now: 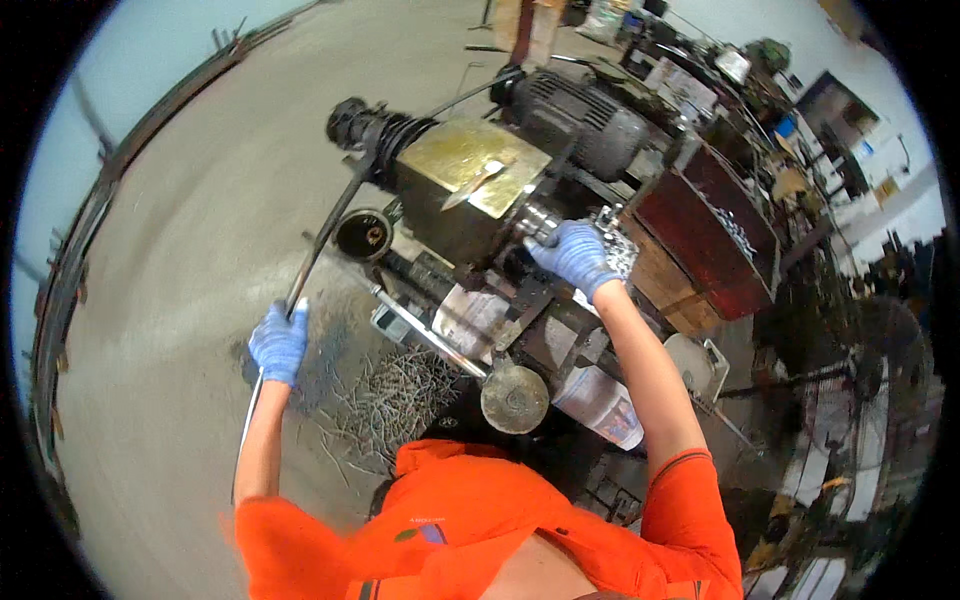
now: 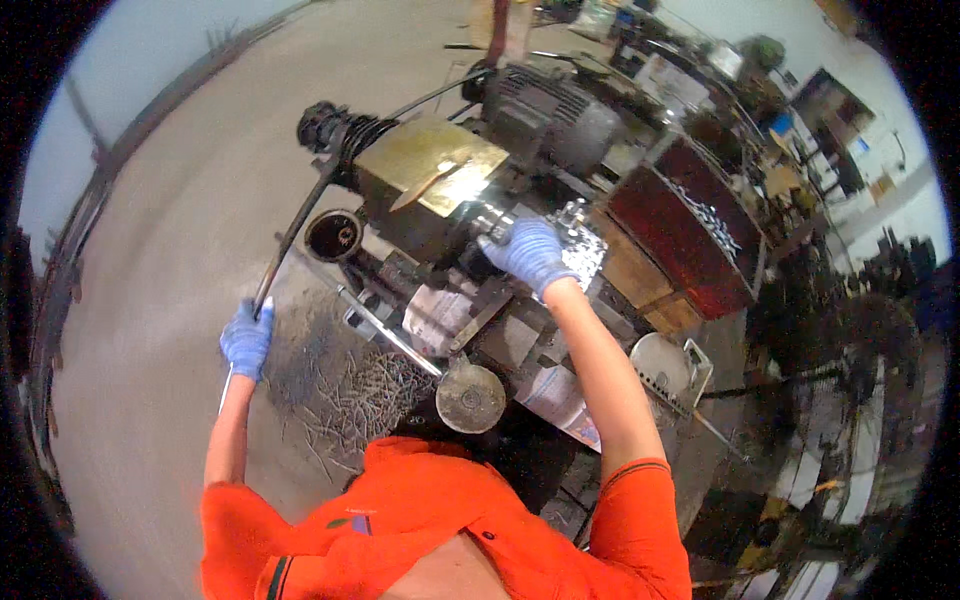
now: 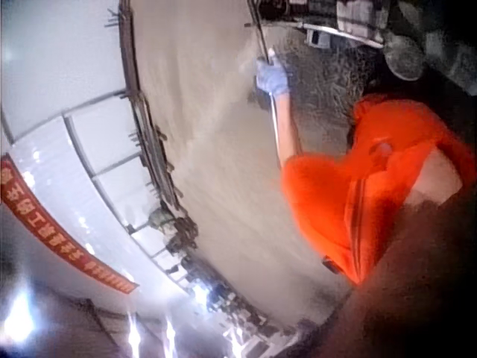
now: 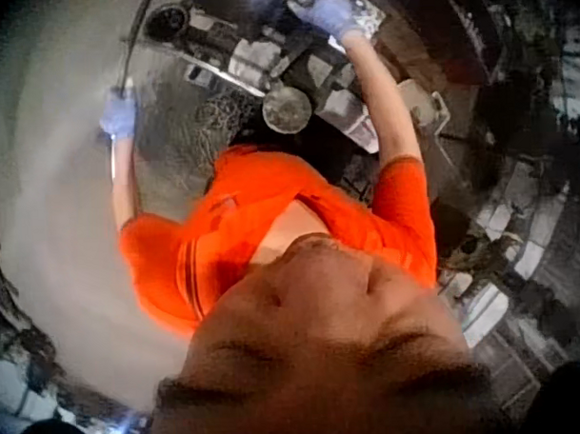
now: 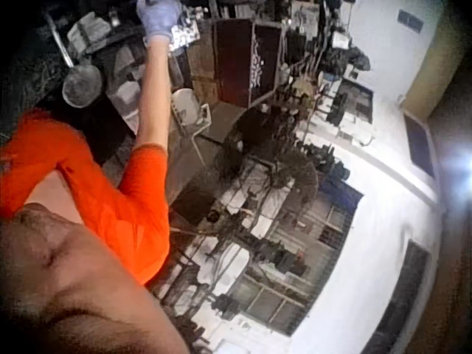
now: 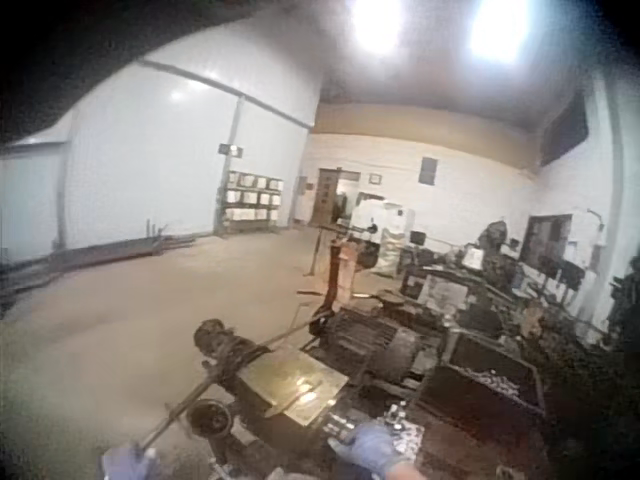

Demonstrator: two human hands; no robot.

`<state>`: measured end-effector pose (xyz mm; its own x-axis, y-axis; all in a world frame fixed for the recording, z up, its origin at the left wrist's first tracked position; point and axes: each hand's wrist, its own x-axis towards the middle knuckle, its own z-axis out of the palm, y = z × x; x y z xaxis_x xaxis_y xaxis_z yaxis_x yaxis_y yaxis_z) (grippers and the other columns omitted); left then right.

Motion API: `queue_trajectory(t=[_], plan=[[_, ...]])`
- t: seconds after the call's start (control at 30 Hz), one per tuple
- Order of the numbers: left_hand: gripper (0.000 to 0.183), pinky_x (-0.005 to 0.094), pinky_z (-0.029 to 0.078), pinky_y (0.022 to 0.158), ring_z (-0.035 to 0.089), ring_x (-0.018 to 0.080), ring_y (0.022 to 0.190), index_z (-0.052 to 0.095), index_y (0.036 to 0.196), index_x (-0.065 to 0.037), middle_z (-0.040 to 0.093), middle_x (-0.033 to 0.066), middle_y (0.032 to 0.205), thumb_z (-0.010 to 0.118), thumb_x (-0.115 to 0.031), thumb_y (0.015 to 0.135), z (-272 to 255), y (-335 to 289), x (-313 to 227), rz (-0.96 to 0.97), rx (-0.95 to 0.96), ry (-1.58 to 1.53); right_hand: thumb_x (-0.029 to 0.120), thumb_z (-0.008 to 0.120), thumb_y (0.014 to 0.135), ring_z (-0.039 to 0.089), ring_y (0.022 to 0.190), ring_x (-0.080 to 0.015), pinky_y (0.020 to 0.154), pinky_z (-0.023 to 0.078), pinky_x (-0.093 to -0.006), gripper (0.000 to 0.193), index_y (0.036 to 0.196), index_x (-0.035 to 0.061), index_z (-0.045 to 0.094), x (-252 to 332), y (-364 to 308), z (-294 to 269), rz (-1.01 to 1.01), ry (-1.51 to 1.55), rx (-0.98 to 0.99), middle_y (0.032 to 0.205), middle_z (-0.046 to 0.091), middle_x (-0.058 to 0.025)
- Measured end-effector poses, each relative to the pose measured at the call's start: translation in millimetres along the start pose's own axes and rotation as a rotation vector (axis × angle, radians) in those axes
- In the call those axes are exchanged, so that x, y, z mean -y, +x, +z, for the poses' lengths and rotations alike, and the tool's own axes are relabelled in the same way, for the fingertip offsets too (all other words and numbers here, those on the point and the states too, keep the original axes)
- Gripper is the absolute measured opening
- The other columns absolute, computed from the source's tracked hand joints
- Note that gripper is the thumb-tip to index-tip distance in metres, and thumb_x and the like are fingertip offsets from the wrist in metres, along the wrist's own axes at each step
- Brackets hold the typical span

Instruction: The person operates a manual lathe to process metal parts, turning handles to control the tool and placing finished pieces into a container.

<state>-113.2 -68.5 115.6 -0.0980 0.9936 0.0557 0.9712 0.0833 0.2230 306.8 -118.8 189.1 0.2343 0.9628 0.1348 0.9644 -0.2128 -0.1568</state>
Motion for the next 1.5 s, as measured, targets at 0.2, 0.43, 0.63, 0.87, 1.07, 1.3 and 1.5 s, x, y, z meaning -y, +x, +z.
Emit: queue_trajectory(t=[0.2,0.43,0.63,0.87,1.07,1.3,1.5], plan=[[0.044,0.0467,0.047,0.07,0.061,0.0377,0.08,0.056,0.091,-0.006,0.063,0.0204,0.085,0.056,-0.048,0.078,-3.6,1.6,-11.3,0.058,-0.046,0.011,0.056,0.047,0.078,0.061,0.074,-0.0344,0.072,0.047,-0.0419,0.06,0.075,-0.0009,0.065,-1.5,7.7,0.7,-0.028,-0.099,0.182,0.072,0.063,-0.0196],[0.045,0.0458,0.047,0.072,0.062,0.0363,0.081,0.057,0.105,-0.008,0.064,0.0195,0.086,0.058,-0.043,0.077,0.8,17.1,-21.4,0.118,-0.095,-0.063,0.051,0.053,0.076,0.06,0.073,-0.0346,0.073,0.046,-0.0425,0.048,0.08,0.006,0.067,-13.6,4.6,9.3,-0.096,-0.054,0.013,0.075,0.063,-0.0182],[0.053,0.0444,0.047,0.073,0.062,0.0343,0.082,0.051,0.118,-0.006,0.064,0.0194,0.09,0.058,-0.041,0.078,11.7,28.6,-14.6,0.214,-0.077,-0.025,0.052,0.051,0.078,0.06,0.074,-0.0346,0.076,0.046,-0.0426,0.056,0.076,-0.0017,0.065,-1.3,-24.2,-61.3,0.045,-0.041,0.071,0.076,0.063,-0.0202],[0.057,0.043,0.047,0.075,0.061,0.0335,0.085,0.046,0.123,-0.005,0.062,0.0194,0.097,0.058,-0.039,0.078,-1.0,36.5,-17.1,0.315,0.035,0.047,0.035,0.066,0.074,0.06,0.073,-0.0304,0.072,0.048,-0.0373,0.028,0.069,0.0068,0.068,-118.2,-79.4,-126.8,0.146,-0.165,-0.384,0.071,0.064,-0.0122],[0.053,0.0434,0.047,0.074,0.06,0.0353,0.087,0.049,0.12,-0.004,0.062,0.0209,0.099,0.059,-0.035,0.078,6.0,67.7,-26.7,0.49,-0.059,0.187,0.041,0.065,0.073,0.048,0.111,-0.0375,0.096,0.039,-0.0396,0.042,0.107,0.0174,0.064,-152.2,-104.8,-169.0,0.378,-0.321,-0.56,0.127,0.046,-0.0218],[0.053,0.044,0.046,0.078,0.057,0.0384,0.093,0.049,0.119,0.0,0.059,0.0242,0.104,0.06,-0.033,0.079,6.2,74.0,-37.6,0.553,0.077,-0.043,0.044,0.067,0.072,0.057,0.099,-0.0328,0.088,0.045,-0.0377,0.04,0.093,0.0091,0.069,-203.2,-246.8,-110.5,0.504,-0.07,-0.65,0.113,0.058,-0.0165],[0.037,0.0331,0.054,0.057,0.059,0.022,0.056,0.06,0.098,0.001,0.063,0.0127,0.072,0.063,-0.032,0.083,6.3,71.4,-28.7,0.394,0.421,-0.558,0.048,0.064,0.073,0.063,0.084,-0.03,0.079,0.048,-0.0355,0.047,0.089,0.0039,0.068,-230.2,-451.6,-71.0,1.185,0.043,-0.462,0.089,0.065,-0.0164]])
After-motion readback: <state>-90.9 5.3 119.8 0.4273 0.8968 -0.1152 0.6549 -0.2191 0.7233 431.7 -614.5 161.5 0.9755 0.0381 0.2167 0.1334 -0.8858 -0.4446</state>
